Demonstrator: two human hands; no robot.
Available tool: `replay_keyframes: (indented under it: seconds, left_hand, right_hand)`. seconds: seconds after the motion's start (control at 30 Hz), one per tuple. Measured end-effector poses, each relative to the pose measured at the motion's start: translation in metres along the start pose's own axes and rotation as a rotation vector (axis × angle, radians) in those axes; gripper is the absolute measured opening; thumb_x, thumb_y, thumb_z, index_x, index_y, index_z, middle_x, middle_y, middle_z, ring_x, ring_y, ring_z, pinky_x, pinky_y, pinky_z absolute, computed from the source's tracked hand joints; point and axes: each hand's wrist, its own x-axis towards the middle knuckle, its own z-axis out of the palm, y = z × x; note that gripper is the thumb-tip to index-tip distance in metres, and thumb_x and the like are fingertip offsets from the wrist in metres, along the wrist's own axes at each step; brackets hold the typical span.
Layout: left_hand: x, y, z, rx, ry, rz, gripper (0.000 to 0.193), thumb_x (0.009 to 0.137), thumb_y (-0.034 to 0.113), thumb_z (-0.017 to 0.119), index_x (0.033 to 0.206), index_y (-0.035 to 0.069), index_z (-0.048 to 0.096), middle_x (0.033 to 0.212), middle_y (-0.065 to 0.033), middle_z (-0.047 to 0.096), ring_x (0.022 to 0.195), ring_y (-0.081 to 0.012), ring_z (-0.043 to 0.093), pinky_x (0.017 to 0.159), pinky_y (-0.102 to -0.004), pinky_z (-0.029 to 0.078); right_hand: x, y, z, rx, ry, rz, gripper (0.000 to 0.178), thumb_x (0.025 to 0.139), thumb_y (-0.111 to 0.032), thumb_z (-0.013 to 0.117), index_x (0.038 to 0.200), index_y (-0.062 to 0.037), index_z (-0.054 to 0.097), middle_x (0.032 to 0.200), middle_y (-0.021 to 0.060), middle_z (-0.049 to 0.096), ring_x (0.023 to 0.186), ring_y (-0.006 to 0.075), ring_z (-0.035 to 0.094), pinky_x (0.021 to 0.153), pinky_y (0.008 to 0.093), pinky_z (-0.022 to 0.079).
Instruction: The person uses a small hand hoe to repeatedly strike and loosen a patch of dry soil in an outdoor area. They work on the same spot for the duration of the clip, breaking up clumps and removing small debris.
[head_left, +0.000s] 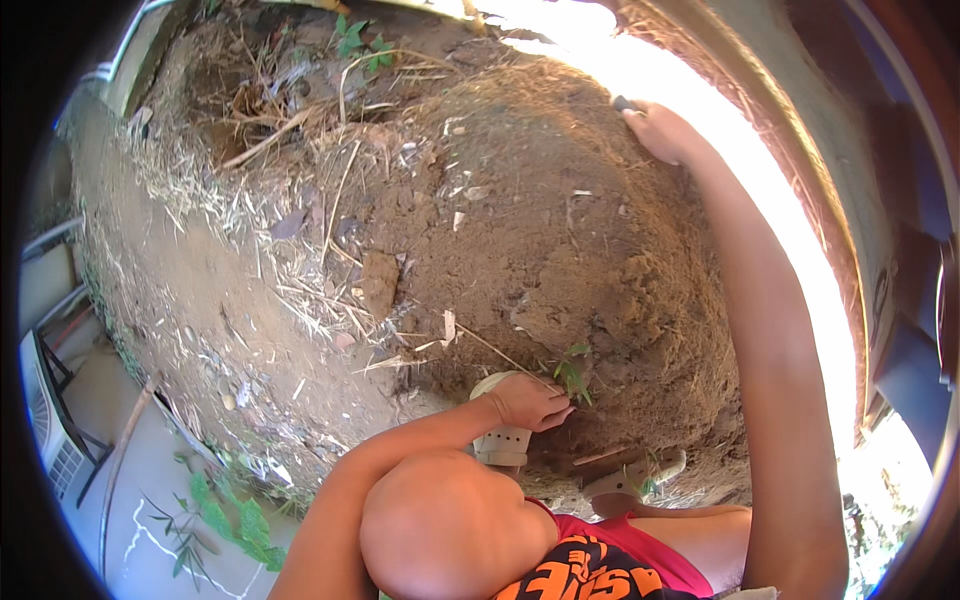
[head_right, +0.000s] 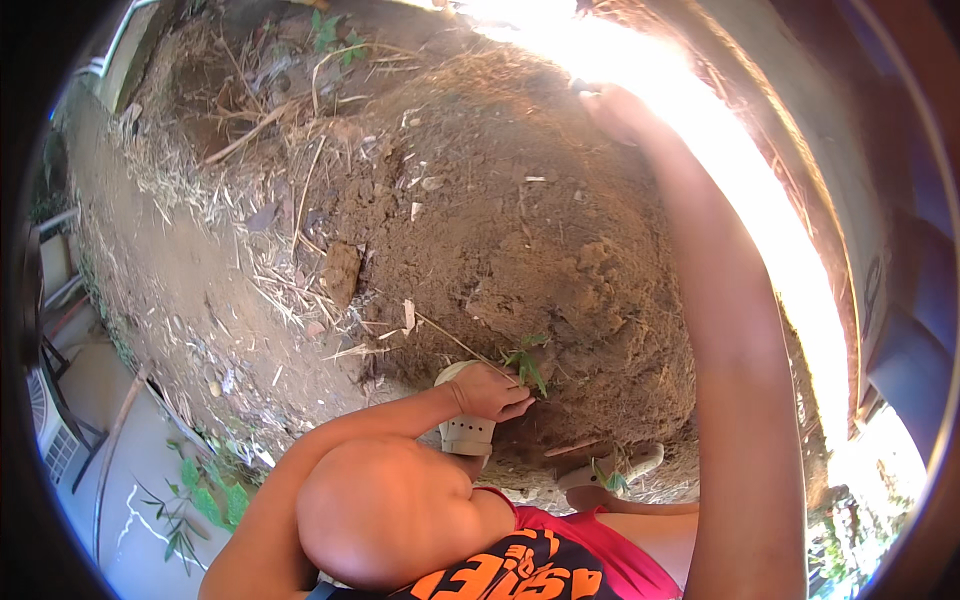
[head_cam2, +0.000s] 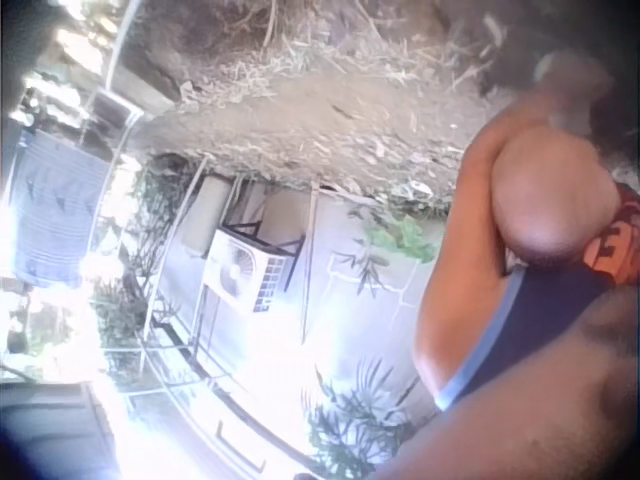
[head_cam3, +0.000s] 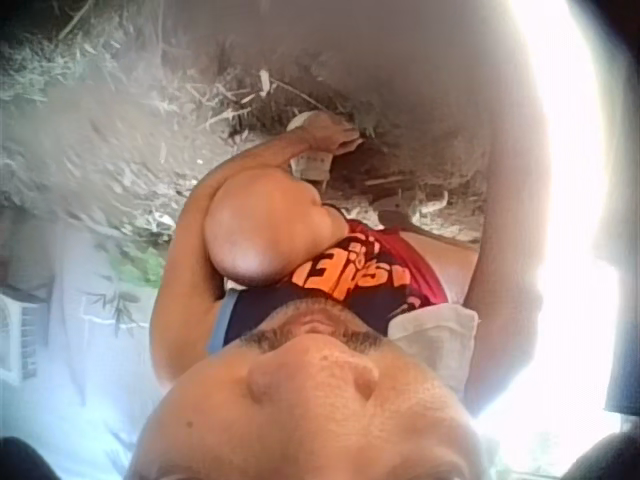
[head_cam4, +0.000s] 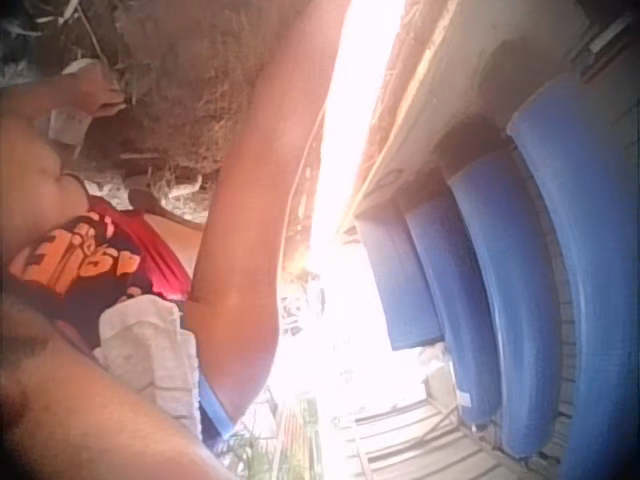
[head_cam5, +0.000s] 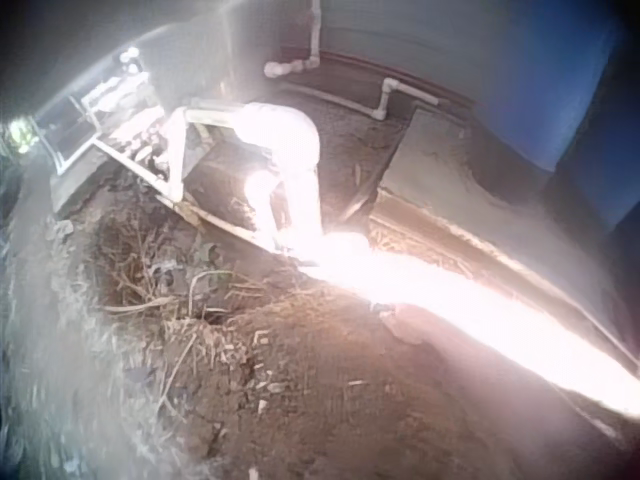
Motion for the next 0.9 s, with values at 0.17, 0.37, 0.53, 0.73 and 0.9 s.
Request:
replay_keyframes:
  seconds: [0.17,0.37,0.53,0.73,0.9]
  left_hand:
    - [0.001,0.003,-0.002,0.082,-0.022,0.005,0.035,0.102,0.030,0.077,0.075,0.016,0.060,0.069,-0.0017,0.063,0.064,-0.0249,0.068,0.054,-0.0417,0.056]
    - [-0.016,-0.001,0.010,0.088,-0.005,-0.021,0.034,0.102,0.031,0.077,0.076,0.016,0.061,0.069,-0.0018,0.062,0.066,-0.0253,0.069,0.056,-0.0414,0.057]
    - [-0.009,0.005,0.005,0.136,-0.037,-0.010,0.032,0.104,0.032,0.074,0.079,0.015,0.064,0.073,-0.0028,0.065,0.068,-0.0271,0.071,0.059,-0.0429,0.059]
    - [-0.010,0.009,0.004,0.216,-0.034,-0.020,0.032,0.103,0.032,0.076,0.078,0.015,0.063,0.073,-0.0019,0.064,0.067,-0.0256,0.071,0.058,-0.0415,0.058]
    - [-0.003,0.012,0.004,0.217,-0.005,0.010,0.034,0.102,0.033,0.077,0.077,0.016,0.062,0.072,-0.0015,0.064,0.066,-0.0245,0.070,0.058,-0.0404,0.058]
  right_hand:
    - [-0.013,0.010,0.014,0.027,0.012,0.038,0.060,0.121,-0.043,0.046,0.170,-0.0096,0.052,0.146,0.0263,0.073,0.136,0.0366,0.070,0.120,0.0492,0.052]
    - [-0.099,-0.002,0.025,0.171,0.033,-0.090,0.055,0.119,-0.032,0.049,0.168,-0.0073,0.053,0.155,0.0270,0.067,0.143,0.0379,0.066,0.125,0.0519,0.049]
    - [-0.141,-0.066,0.011,0.145,0.053,-0.019,0.051,0.120,-0.030,0.052,0.167,-0.0089,0.052,0.124,0.0194,0.080,0.108,0.0302,0.079,0.100,0.0492,0.064]
    - [-0.193,-0.167,0.026,-0.008,0.166,-0.254,0.051,0.119,-0.034,0.056,0.168,-0.0220,0.051,0.115,0.0184,0.080,0.090,0.0258,0.080,0.081,0.0458,0.067]
    - [-0.204,-0.069,0.045,-0.005,0.296,-0.115,0.052,0.119,-0.036,0.055,0.170,-0.0262,0.049,0.122,0.0190,0.081,0.095,0.0266,0.080,0.088,0.0485,0.067]
